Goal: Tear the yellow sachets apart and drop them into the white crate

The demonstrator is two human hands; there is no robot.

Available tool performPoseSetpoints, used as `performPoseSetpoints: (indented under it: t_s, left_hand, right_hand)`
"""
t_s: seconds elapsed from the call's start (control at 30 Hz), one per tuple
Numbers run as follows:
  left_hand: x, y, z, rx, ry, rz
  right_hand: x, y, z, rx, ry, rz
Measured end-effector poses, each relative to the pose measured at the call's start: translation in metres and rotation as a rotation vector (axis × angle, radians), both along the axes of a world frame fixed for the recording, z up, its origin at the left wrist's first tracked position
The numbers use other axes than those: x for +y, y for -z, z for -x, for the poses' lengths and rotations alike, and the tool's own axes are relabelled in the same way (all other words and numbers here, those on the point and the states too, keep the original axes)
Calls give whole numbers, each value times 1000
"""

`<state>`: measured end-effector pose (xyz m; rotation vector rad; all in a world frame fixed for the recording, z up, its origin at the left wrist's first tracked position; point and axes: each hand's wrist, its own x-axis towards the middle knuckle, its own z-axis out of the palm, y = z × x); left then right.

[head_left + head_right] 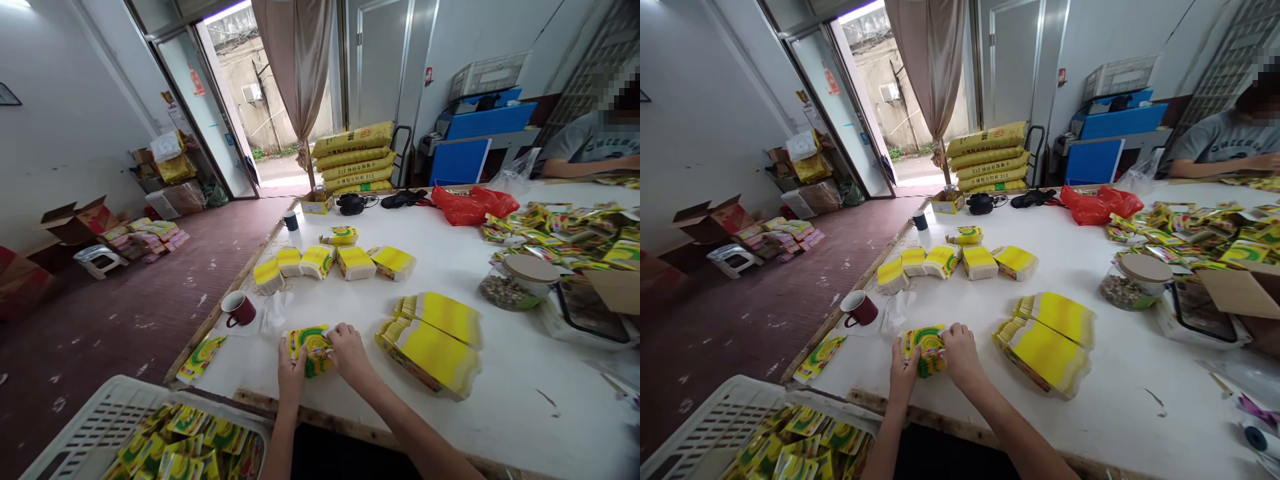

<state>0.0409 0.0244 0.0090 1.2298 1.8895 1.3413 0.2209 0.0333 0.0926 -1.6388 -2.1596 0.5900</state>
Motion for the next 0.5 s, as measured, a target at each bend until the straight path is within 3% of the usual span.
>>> performPoseSetpoints:
  t_s: [0.27,0.4,0.5]
  left_hand:
    - [-2,-1,-5,-63,-29,-46]
    - [-11,-14,-5,-76,-86,-121]
    - [-24,-30,-7,-150,-200,-293]
  right_hand:
    - [5,-11,9,21,56,68]
    - [5,-9,7,132,48,75]
    - [2,-8,2,239,44,93]
